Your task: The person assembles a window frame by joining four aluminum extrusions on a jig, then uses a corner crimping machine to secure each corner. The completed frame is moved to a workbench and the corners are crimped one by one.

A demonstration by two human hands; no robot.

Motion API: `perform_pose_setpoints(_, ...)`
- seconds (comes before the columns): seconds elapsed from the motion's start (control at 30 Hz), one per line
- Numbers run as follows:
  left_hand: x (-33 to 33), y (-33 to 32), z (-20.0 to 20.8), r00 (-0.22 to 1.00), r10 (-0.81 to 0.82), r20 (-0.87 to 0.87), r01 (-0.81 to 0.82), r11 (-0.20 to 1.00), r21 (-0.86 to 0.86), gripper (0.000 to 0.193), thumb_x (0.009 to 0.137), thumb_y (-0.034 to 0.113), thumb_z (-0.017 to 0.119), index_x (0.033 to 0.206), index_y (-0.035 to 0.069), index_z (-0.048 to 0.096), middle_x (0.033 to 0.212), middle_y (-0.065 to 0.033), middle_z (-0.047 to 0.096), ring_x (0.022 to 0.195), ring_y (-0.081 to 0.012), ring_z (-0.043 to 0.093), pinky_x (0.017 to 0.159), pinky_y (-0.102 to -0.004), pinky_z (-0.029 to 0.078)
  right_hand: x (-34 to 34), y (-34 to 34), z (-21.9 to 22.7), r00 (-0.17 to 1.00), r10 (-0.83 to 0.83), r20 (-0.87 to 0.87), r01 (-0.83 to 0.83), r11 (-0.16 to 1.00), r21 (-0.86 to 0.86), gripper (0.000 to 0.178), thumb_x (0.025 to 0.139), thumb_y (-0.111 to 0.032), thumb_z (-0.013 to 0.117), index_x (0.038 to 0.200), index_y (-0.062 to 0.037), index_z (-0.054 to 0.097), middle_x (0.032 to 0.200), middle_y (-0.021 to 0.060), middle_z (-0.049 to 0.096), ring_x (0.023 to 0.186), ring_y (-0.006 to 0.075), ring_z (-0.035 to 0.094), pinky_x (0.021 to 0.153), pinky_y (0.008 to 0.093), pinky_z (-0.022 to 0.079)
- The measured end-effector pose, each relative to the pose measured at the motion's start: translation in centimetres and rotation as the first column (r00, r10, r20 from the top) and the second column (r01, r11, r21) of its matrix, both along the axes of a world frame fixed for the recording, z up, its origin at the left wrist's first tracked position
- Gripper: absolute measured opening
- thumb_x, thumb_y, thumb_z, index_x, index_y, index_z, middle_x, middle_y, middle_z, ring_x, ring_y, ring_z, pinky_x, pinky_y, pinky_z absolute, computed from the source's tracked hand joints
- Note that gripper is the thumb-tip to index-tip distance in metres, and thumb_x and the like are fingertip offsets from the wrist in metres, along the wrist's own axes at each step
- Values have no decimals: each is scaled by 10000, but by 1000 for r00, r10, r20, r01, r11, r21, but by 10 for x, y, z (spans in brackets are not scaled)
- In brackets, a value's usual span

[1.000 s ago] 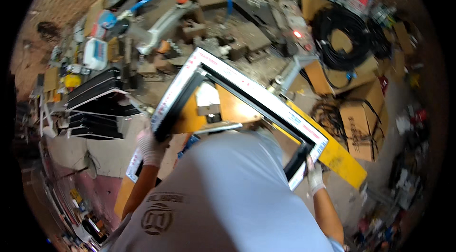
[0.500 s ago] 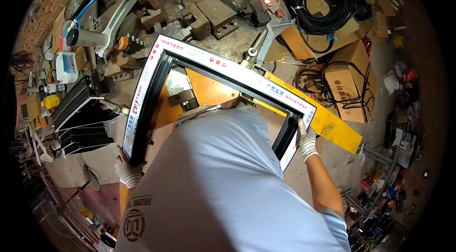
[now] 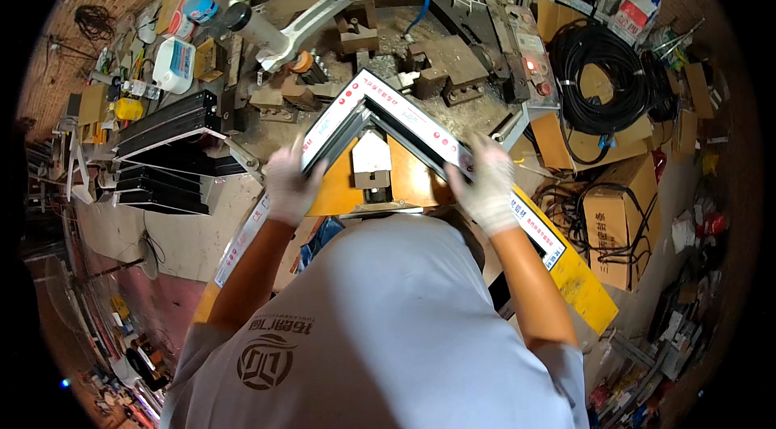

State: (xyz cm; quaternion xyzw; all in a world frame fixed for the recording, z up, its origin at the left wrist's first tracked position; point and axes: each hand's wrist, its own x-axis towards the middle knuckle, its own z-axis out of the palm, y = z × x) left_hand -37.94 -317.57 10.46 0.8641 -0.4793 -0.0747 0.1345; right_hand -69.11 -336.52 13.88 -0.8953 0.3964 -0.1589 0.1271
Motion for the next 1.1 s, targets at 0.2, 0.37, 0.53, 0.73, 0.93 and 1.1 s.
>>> perform_pose_setpoints(0.2,0,-121,-5,988,110,-108,-83,970,228,715,927,600,670,1277,-15,566,1171,-235,689,1073,-382,714,904,-468,586,163,-46,-17,930,-6,-368,138,932,334,605,878,-457,771,1228,11,616,1113,255,715,1046,399,706,941,463,565)
perform_pose_setpoints(0.37,3,-124,-4,985,132,-112,-101,963,249,760,922,652,641,1259,-27,591,1107,-267,719,1027,-406,726,894,-486,580,158,-58,-30,950,112,-290,-10,944,329,593,856,-493,786,1125,17,647,991,224,747,928,371,739,821,453,588)
perform_pose_setpoints(0.53,7,-128,1,979,132,-157,-80,951,299,764,923,670,631,1239,-25,588,1082,-258,728,1011,-392,735,869,-470,594,159,-60,-29,945,109,-307,6,937,350,696,845,-521,788,1293,-9,643,1046,227,751,986,385,730,864,456,583)
perform_pose_setpoints(0.73,7,-127,4,976,125,-178,-62,944,324,746,914,672,643,1212,-10,595,1076,-244,734,1001,-376,744,872,-458,602,156,-60,-34,944,108,-312,11,934,356,660,848,-503,789,1291,-34,649,1070,214,750,1006,390,721,879,455,578)
perform_pose_setpoints(0.93,7,-130,4,973,122,-196,-53,945,322,743,909,674,649,1185,-16,622,1042,-247,739,981,-394,737,865,-468,594,156,-59,-38,943,95,-320,18,943,332,626,858,-505,778,1242,-27,654,1058,213,748,997,390,722,882,462,576)
perform_pose_setpoints(1.1,6,-128,0,983,118,-143,-78,963,258,762,893,690,655,1160,-24,632,1031,-249,740,976,-402,733,870,-467,582,158,-56,-33,949,73,-306,31,946,323,597,865,-504,775,1202,-27,649,1070,222,740,1028,396,715,899,470,571)
